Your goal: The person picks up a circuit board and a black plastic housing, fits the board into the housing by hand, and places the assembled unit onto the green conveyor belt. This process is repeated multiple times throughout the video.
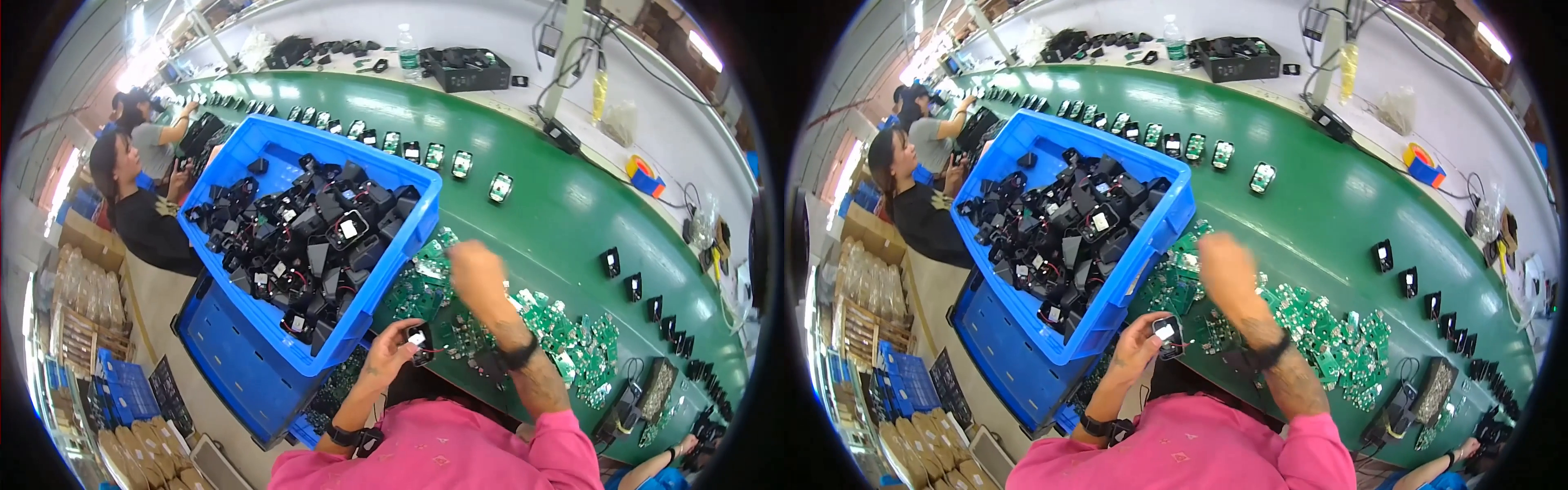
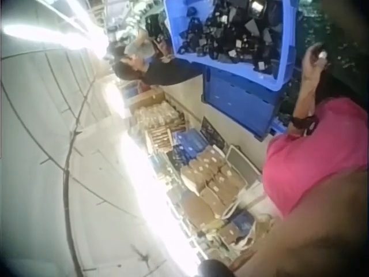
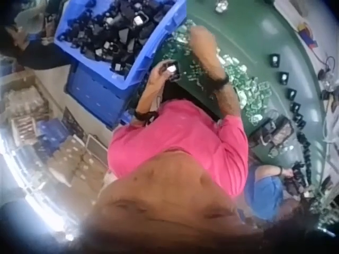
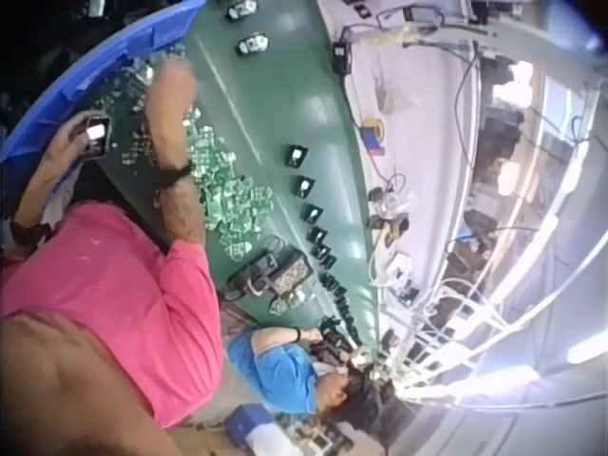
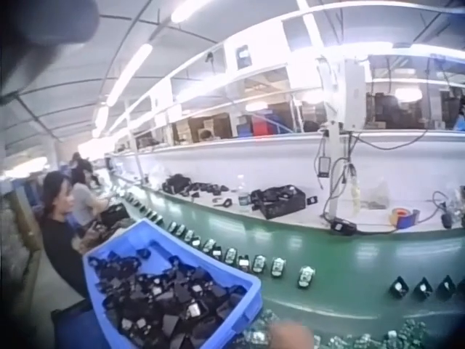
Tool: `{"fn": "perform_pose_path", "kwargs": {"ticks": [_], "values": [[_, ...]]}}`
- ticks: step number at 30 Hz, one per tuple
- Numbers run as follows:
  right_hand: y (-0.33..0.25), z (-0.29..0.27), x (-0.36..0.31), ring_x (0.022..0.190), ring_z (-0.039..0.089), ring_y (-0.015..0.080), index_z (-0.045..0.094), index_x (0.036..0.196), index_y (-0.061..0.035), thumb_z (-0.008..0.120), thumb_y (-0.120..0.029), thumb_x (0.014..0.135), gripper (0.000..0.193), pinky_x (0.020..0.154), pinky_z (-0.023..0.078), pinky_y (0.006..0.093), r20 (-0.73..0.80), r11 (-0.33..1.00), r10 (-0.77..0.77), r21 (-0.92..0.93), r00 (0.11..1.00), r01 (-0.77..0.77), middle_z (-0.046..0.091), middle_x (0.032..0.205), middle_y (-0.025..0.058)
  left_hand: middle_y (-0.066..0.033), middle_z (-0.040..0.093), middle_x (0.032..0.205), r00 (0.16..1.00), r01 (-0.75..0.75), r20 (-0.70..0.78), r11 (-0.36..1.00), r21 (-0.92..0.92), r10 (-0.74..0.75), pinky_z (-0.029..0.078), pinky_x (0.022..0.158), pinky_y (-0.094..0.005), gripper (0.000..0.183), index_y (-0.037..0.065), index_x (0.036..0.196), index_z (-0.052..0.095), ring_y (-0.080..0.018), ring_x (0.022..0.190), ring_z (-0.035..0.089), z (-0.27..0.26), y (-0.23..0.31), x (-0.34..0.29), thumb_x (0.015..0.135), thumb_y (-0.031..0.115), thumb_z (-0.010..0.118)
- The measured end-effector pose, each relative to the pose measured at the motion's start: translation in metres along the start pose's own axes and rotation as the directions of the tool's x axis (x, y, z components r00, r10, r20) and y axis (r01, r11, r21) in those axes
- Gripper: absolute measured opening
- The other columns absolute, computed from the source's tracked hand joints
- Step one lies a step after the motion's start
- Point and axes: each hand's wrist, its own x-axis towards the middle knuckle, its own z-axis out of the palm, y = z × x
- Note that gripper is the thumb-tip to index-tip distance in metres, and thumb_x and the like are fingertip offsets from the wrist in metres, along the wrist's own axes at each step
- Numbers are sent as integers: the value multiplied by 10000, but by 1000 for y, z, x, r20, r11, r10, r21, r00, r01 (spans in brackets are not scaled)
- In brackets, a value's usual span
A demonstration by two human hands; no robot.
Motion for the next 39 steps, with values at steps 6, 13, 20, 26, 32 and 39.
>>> {"fn": "perform_pose_path", "kwargs": {"ticks": [6, 13, 20, 26, 32, 39], "values": [[33, -60, -84, 480, 471, 143, 565, 804, -89, 519, -201, 963, 199, 463, 366, 295, 404, -230, 578, 914, 709, -334, 495, 565, 25, -116, 586, 1071, 995, -79, 43, 989, -128, 85, 585, 631, -284, 553, -12, 1304, 446, -186, 840, 657, 52, 46, 24, 876, 196, 728], [12, -66, -125, 438, 355, 119, 501, 813, -101, 391, -285, 1013, 293, 471, 309, 248, 610, -774, 253, 593, 751, -222, 464, 570, 28, -123, 581, 1131, 936, -282, 274, 935, 216, 219, 593, 719, -285, 613, -19, 1312, 452, -150, 897, 657, 112, 80, 50, 806, 75, 785], [11, -60, -131, 435, 340, 116, 496, 814, -102, 372, -279, 1012, 294, 470, 316, 252, 553, -750, 151, 604, 820, -269, 449, 574, 23, -114, 574, 1099, 971, -224, 118, 963, 152, 208, 591, 655, -256, 563, -3, 1319, 419, -140, 789, 658, 117, 72, 50, 857, 73, 733], [4, -55, -129, 439, 357, 111, 514, 832, -96, 385, -303, 1029, 313, 451, 312, 243, 531, -664, 229, 698, 815, -268, 455, 581, 15, -111, 572, 1110, 984, -178, 44, 981, 80, 175, 582, 614, -243, 566, -3, 1321, 420, -136, 775, 660, 117, 77, 50, 857, 70, 735], [-15, -58, -122, 494, 372, 59, 496, 768, -83, 432, -242, 1041, 323, 463, 315, 247, 159, 38, 762, 957, 628, -288, 432, 616, -26, -80, 617, 962, 982, -73, 177, 997, 35, 66, 483, 525, -210, 563, 30, 1387, 421, -95, 673, 635, 120, 70, 53, 947, 297, 648], [-10, -54, -125, 571, 418, 93, 482, 753, -27, 479, -200, 1018, 316, 504, 342, 290, -288, 739, 568, 591, 771, -323, 451, 636, -4, -104, 506, 1093, 928, -15, 373, 1000, -16, 20, 443, 590, -248, 663, 85, 1506, 187, -102, 699, 507, 123, 63, 48, 925, 57, 505]]}}
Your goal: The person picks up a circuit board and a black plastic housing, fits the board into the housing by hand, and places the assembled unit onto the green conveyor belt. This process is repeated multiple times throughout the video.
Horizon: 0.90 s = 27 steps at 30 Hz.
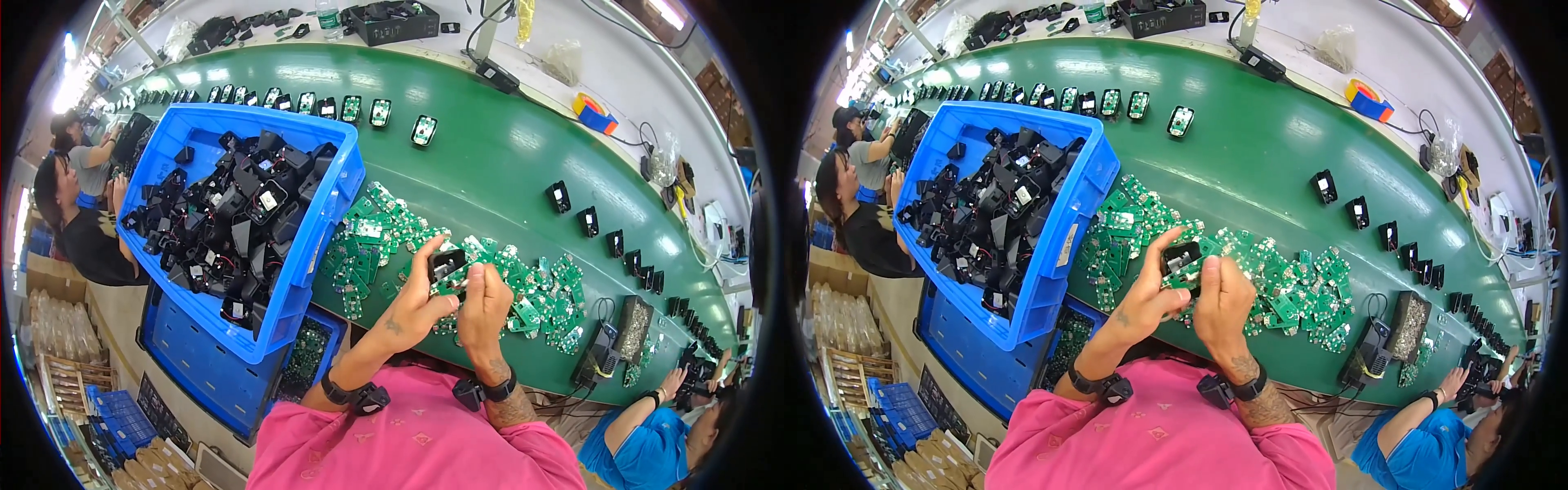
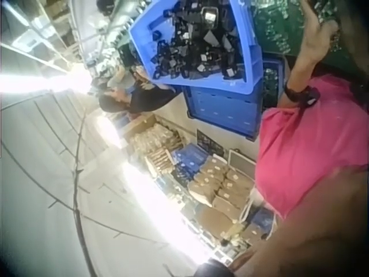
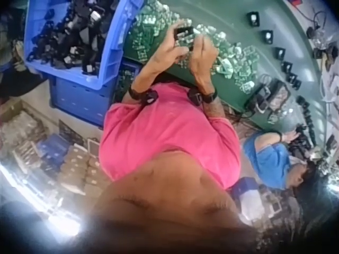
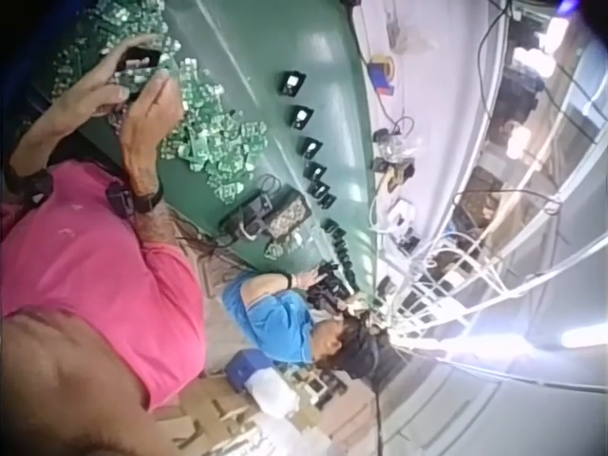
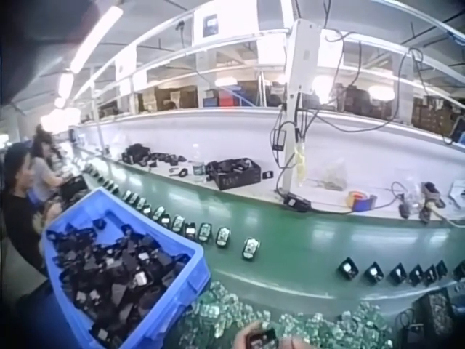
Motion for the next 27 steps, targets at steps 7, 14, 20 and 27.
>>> {"fn": "perform_pose_path", "kwargs": {"ticks": [7, 14, 20, 27], "values": [[-24, -15, 3, 554, 546, 109, 664, 1010, 31, 576, -60, 951, 139, 506, 428, 257, 85, 973, 10, 230, 996, -29, 605, 736, 54, -55, 506, 1102, 970, 145, -196, 989, 0, -142, 437, 610, -202, 627, 160, 1476, 242, -63, 754, 500, -9, -5, 1, 892, 34, 433], [-29, -17, 3, 535, 554, 39, 674, 1036, 49, 605, -51, 950, 149, 441, 415, 201, 410, 815, 160, 459, 898, -354, 653, 727, 27, -39, 515, 1024, 985, 129, -122, 991, 42, -123, 392, 548, -200, 620, 117, 1468, 239, -55, 674, 471, -5, -6, 1, 905, 56, 490], [-25, -23, 5, 547, 556, 110, 647, 893, 36, 633, -45, 905, 83, 487, 428, 268, 171, 986, -165, 61, 971, 157, 632, 728, 67, -226, 544, 1175, 976, -146, -69, 854, 499, 207, 459, 903, -402, 649, 20, 1481, 180, -325, 991, 598, -9, 1, -2, 897, 42, 463], [-41, -50, 33, 691, 629, 358, 652, 861, -3, 614, -127, 876, 131, 602, 489, 416, 666, 983, -125, -17, 736, 182, 638, 764, 168, -328, 465, 1307, 996, -22, 86, 868, 497, -24, 365, 1054, -434, 728, -60, 1501, 101, -461, 1209, 497, -19, 23, -7, 887, 63, 473]]}}
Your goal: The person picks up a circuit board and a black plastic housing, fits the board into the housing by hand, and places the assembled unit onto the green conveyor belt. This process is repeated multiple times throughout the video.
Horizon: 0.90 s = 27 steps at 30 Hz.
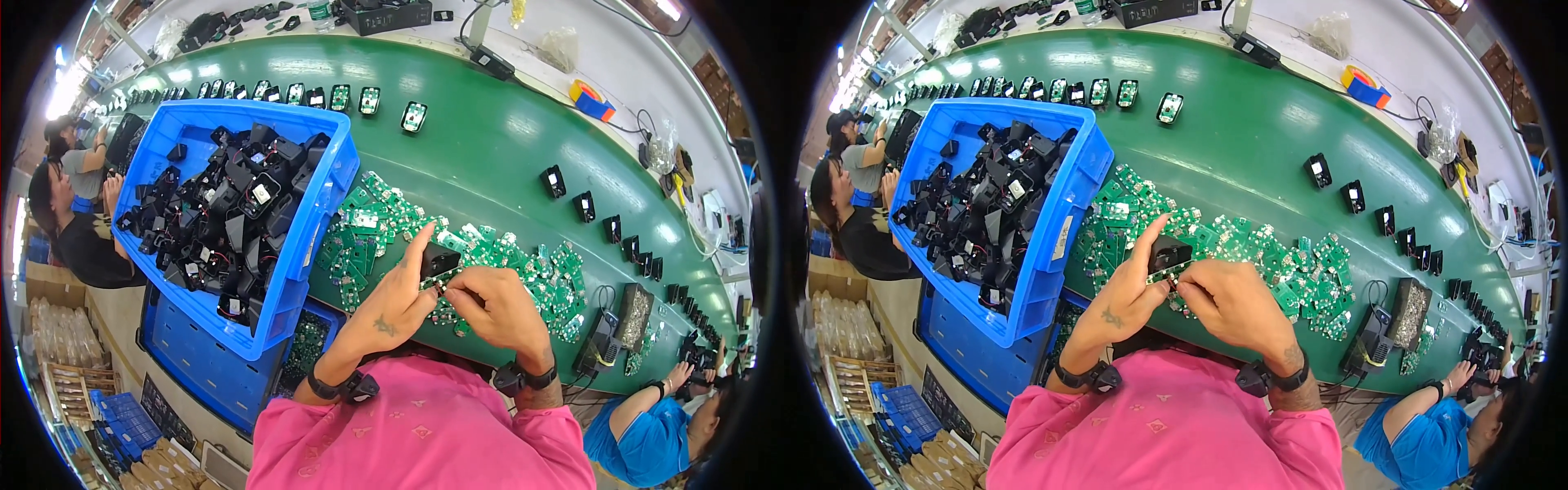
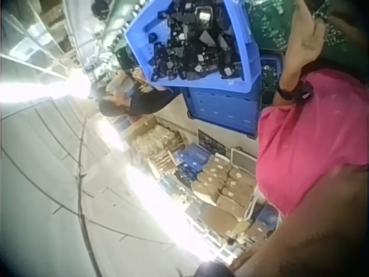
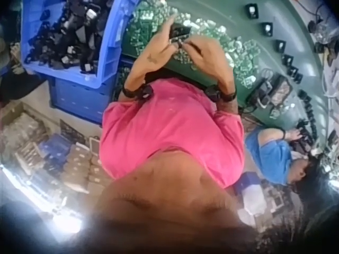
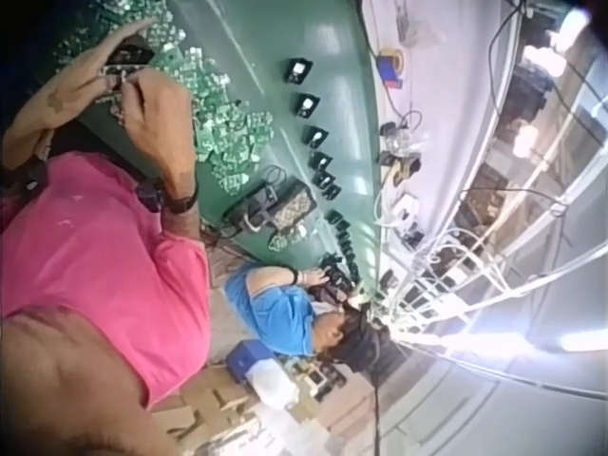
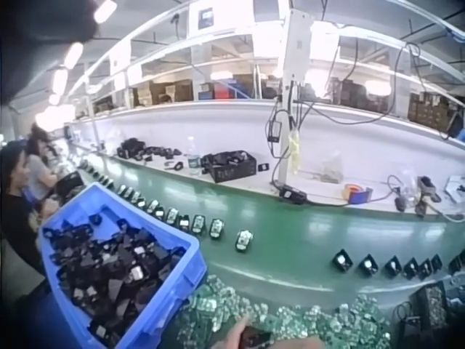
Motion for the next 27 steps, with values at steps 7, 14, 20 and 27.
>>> {"fn": "perform_pose_path", "kwargs": {"ticks": [7, 14, 20, 27], "values": [[10, -3, 3, 640, 618, 327, 666, 848, -6, 658, -110, 837, 105, 570, 475, 387, 49, 997, -65, -46, 997, 67, 632, 724, 151, -355, 373, 1406, 996, 18, 85, 999, 48, -22, 312, 1109, -438, 728, -94, 1483, 93, -465, 1317, 410, -2, 3, 0, 880, 61, 470], [15, -4, 3, 667, 620, 331, 660, 834, -8, 655, -108, 836, 100, 591, 478, 396, 99, 993, -100, -54, 990, 105, 635, 740, 141, -364, 345, 1427, 993, 49, 105, 998, 48, -54, 302, 1117, -441, 728, -90, 1483, 94, -470, 1339, 384, -1, -1, 1, 875, 66, 462], [20, -4, 3, 657, 612, 334, 650, 823, -6, 653, -110, 841, 106, 580, 468, 408, 127, 993, -109, -20, 986, 113, 625, 732, 135, -366, 354, 1420, 987, 67, 140, 996, 62, -75, 311, 1112, -453, 724, -81, 1489, 95, -467, 1328, 401, -1, -6, 1, 880, 75, 455], [20, -4, 3, 629, 614, 336, 648, 800, -1, 638, -120, 823, 121, 573, 467, 409, 160, 991, -125, -25, 979, 130, 620, 693, 141, -262, 591, 1181, 998, 3, 59, 986, 169, -13, 418, 978, -437, 769, -16, 1507, 149, -435, 1121, 567, 7, -11, -4, 832, 4, 516]]}}
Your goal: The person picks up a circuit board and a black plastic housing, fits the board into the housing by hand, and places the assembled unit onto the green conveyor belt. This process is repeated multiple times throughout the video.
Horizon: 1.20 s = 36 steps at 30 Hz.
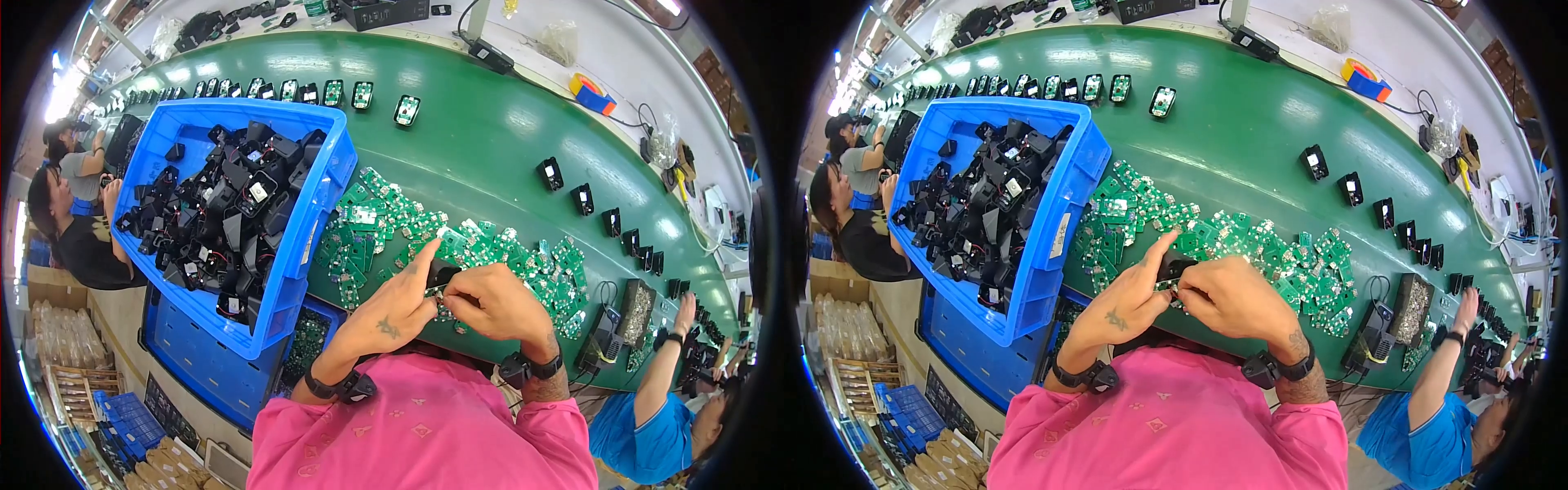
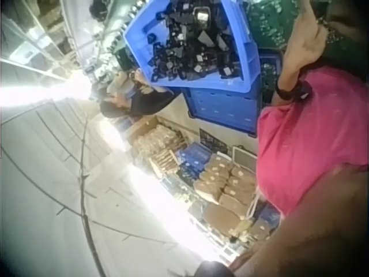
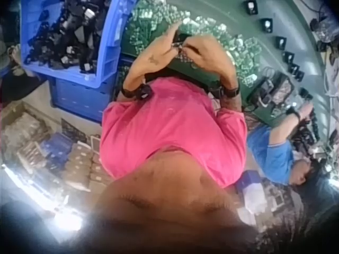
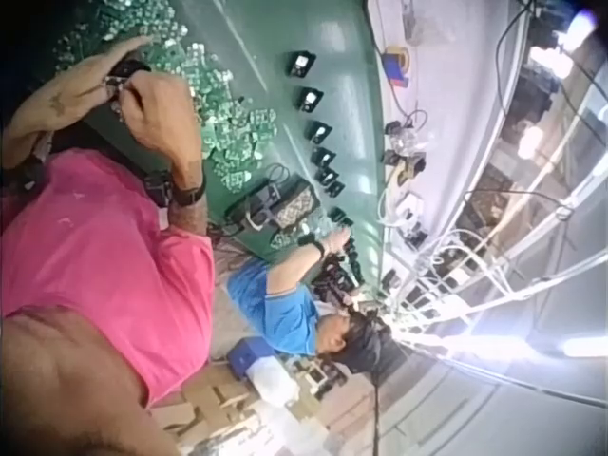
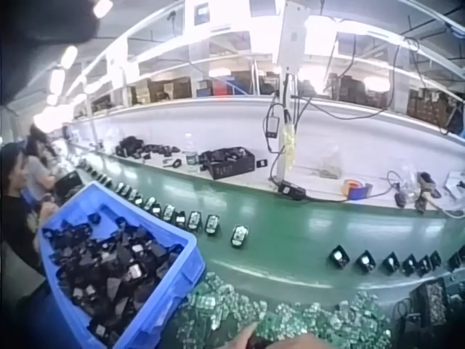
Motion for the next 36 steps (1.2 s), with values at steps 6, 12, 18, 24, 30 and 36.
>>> {"fn": "perform_pose_path", "kwargs": {"ticks": [6, 12, 18, 24, 30, 36], "values": [[-1, 1, -1, 612, 617, 333, 647, 783, 1, 633, -114, 813, 119, 565, 470, 407, 5, 999, 52, 10, 999, -52, 619, 673, 149, -359, 349, 1429, 993, 33, 115, 999, -27, -30, 337, 1100, -456, 732, -93, 1489, 85, -471, 1327, 393, -7, 6, 0, 896, 96, 471], [-3, 10, -1, 535, 611, 298, 642, 774, 11, 616, -91, 812, 111, 521, 464, 393, -41, 984, 176, 47, 984, -174, 608, 620, 151, -406, 318, 1420, 999, -19, 28, 994, 108, 16, 350, 1078, -490, 754, -121, 1478, 45, -510, 1306, 384, 1, 6, -3, 893, 82, 476], [-9, 17, 0, 601, 610, 400, 617, 741, 28, 577, -102, 832, 164, 569, 479, 449, -112, 961, 271, 90, 956, -261, 597, 662, 234, -413, 322, 1412, 1000, 26, -19, 987, 158, -23, 372, 1054, -498, 762, -131, 1474, 44, -528, 1264, 410, 5, 12, -2, 887, 75, 483], [4, 36, -3, 590, 646, 317, 634, 775, 10, 609, -139, 850, 169, 558, 494, 393, -283, 982, 187, 24, 941, -188, 624, 655, 175, -295, 472, 1285, 988, 90, -122, 996, -4, -89, 468, 915, -442, 664, -20, 1471, 188, -436, 1070, 569, 13, 3, 5, 893, 66, 505], [7, 38, -9, 544, 633, 211, 606, 933, 13, 651, -226, 909, 244, 524, 484, 341, -198, 828, 428, 476, 882, -295, 654, 675, 137, -80, 501, 1130, 953, 131, -146, 796, -591, -266, 479, 674, -240, 643, 102, 1388, 350, -139, 871, 535, 14, -11, -3, 801, -28, 575], [5, 55, -13, 505, 641, 264, 602, 801, 0, 644, -195, 904, 224, 499, 484, 373, -569, 972, 162, 234, 807, -30, 630, 610, 135, -81, 542, 1184, 981, 8, -159, 850, -526, -108, 502, 869, -290, 761, 50, 1389, 362, -179, 1070, 560, 24, -36, 3, 741, -27, 754]]}}
